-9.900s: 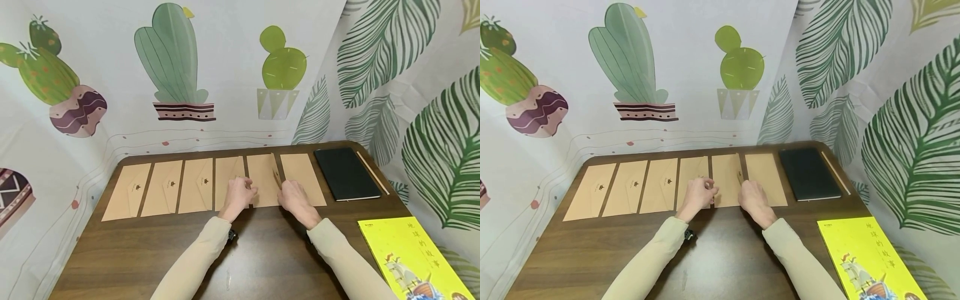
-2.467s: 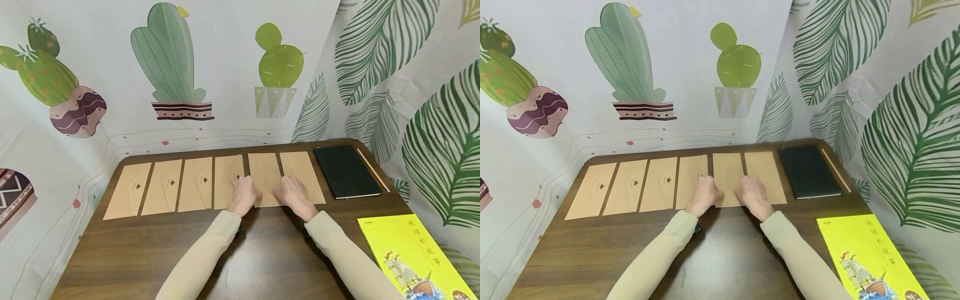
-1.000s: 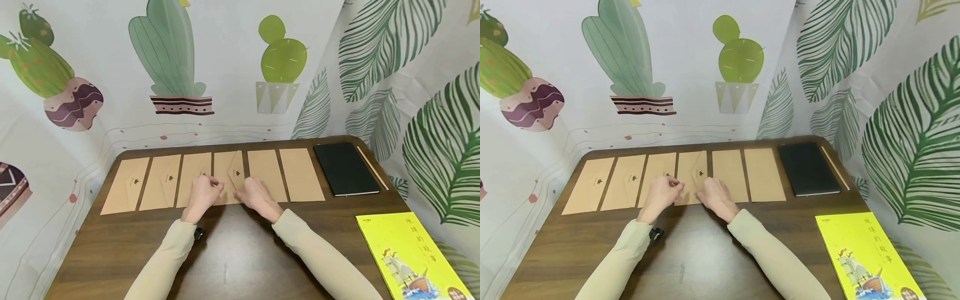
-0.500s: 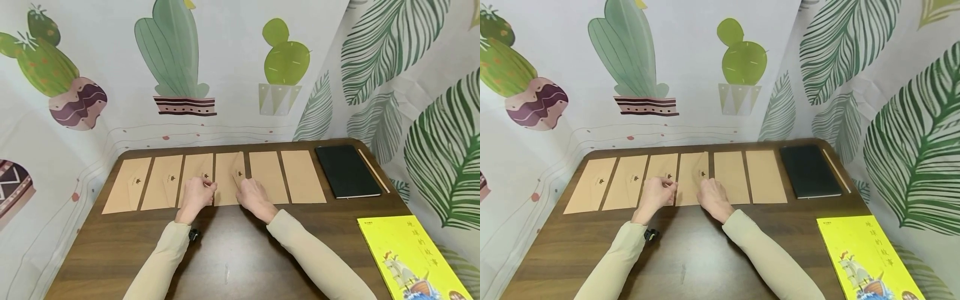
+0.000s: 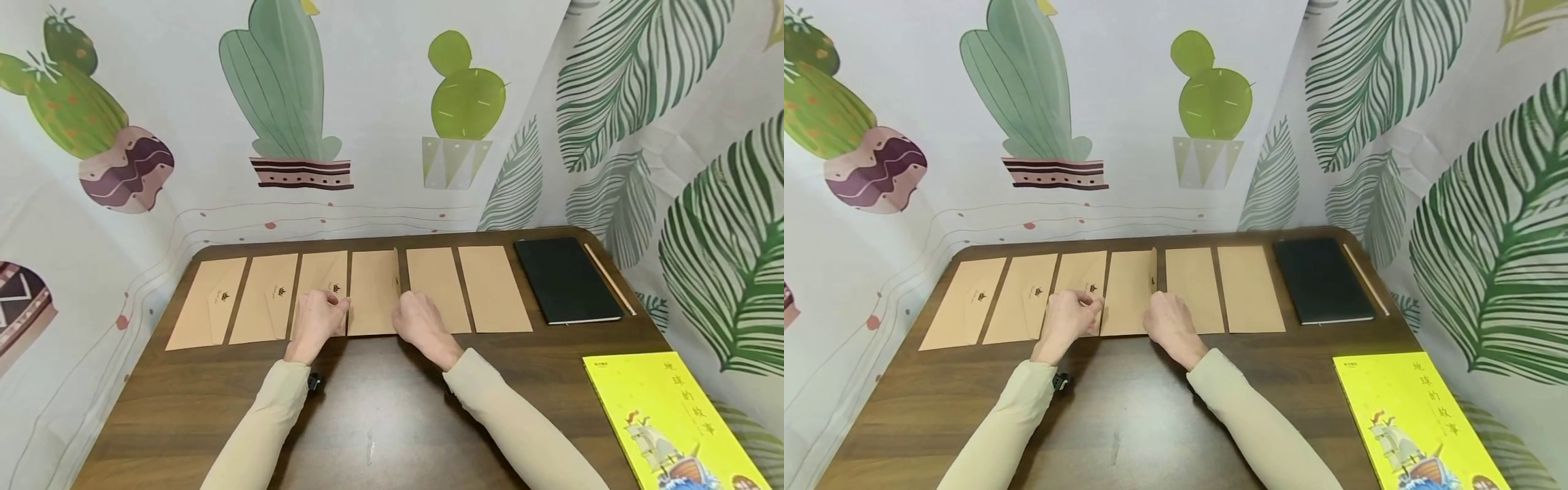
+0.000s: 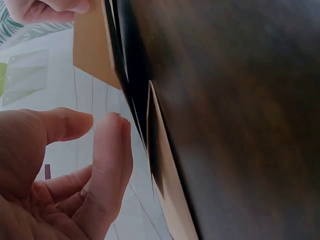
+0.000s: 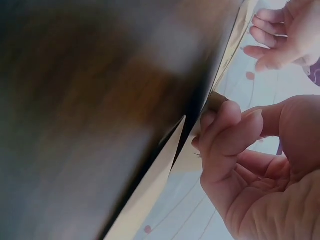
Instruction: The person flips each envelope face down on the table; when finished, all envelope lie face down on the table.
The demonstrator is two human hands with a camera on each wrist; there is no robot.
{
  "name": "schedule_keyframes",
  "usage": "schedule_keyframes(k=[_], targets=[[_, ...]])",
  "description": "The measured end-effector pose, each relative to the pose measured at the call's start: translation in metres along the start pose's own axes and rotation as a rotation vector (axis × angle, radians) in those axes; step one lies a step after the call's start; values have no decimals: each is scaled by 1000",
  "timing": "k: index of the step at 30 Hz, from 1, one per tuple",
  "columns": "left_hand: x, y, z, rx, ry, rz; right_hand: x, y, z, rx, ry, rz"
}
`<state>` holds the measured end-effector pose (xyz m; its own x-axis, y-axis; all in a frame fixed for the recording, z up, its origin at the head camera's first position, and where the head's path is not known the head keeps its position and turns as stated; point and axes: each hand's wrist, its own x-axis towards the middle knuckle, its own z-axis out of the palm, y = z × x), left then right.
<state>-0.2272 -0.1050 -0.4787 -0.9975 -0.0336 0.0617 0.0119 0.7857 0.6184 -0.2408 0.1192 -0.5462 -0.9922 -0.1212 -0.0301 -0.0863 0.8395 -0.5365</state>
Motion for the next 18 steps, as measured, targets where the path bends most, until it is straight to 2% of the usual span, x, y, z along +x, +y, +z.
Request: schedule_keyframes(k=[4,11,18], targets=[[1,0,2,-23,-19,-33,0,2,-4,46,-4,17],[3,5,6,-167,-137,-133,-2,5,-8,149,-4,13],[7,8,11,-444,-275,-209,-1,10,-10,136,57,-28]])
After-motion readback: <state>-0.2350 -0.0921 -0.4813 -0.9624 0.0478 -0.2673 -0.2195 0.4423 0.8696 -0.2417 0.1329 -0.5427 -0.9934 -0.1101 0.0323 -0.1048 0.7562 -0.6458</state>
